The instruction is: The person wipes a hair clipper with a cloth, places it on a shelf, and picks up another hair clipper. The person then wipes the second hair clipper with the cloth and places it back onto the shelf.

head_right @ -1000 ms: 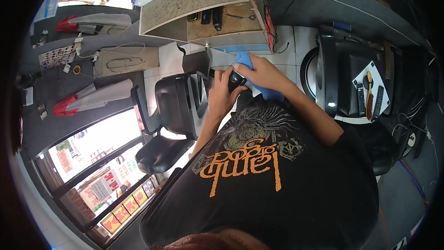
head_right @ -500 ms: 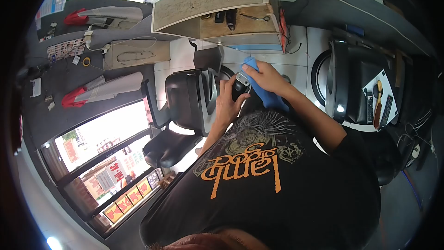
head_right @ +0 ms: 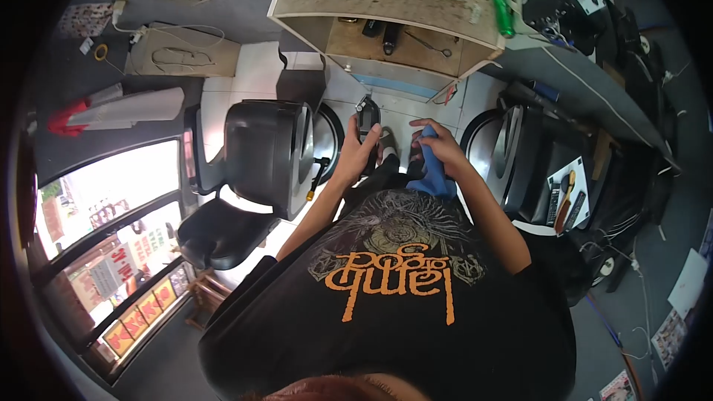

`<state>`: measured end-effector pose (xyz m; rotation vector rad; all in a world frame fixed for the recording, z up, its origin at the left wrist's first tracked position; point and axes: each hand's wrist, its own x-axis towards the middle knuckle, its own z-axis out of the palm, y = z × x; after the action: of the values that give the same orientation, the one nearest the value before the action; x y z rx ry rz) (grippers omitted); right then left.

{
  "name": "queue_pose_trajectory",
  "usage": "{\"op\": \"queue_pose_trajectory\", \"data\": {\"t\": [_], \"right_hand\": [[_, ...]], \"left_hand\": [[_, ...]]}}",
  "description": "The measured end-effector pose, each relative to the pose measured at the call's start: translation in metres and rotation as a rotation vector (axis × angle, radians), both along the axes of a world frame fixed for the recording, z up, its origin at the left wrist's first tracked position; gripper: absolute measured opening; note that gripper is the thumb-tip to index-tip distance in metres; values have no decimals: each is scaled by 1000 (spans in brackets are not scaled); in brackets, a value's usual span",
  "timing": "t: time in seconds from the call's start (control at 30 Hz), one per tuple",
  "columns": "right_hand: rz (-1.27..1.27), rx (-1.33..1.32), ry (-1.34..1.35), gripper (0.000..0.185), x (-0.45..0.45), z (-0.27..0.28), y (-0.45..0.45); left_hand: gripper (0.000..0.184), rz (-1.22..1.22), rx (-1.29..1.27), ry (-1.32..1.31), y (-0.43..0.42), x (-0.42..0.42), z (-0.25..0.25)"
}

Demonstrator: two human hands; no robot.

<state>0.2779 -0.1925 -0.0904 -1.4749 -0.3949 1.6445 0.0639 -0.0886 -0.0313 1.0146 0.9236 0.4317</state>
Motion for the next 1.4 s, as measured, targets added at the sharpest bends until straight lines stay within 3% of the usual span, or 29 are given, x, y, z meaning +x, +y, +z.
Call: {"op": "queue_pose_trajectory", "data": {"t": [0.1, 0.2, 0.27, 0.33, 0.37, 0.47, 0.5, 0.6, 0.77, 0.97, 1.4], "right_hand": [[98, -29, 1, 29, -15, 29, 15], [274, -34, -79, 43, -35, 40, 31], [264, -30, -92, 54, -56, 44, 38], [279, -12, -101, 54, -67, 39, 46], [132, 38, -90, 49, -77, 35, 49], [15, 116, -177, 42, -78, 21, 59], [-7, 27, -130, 41, -73, 17, 61], [12, -1, -254, 39, -57, 21, 77], [26, -28, -542, 46, -20, 9, 106], [28, -121, -579, 54, 23, -2, 133], [90, -116, -670, 81, 66, -53, 188]], "left_hand": [[58, 120, -22, -44, 10, 5, -34], [55, 133, -108, -108, 26, 7, -42], [61, -1, -285, -161, 40, 6, -49], [66, -27, -262, -217, 46, 16, -53], [69, -34, -252, -244, 49, 21, -56], [74, -148, -108, -152, 70, 34, -86], [79, -182, -74, -153, 75, 32, -79], [82, -77, 181, -84, 75, 43, -99], [63, -145, 200, 36, 62, 26, -125], [54, -107, 20, 115, 34, -22, -150], [54, -1, 66, 253, 35, -63, -152]]}}
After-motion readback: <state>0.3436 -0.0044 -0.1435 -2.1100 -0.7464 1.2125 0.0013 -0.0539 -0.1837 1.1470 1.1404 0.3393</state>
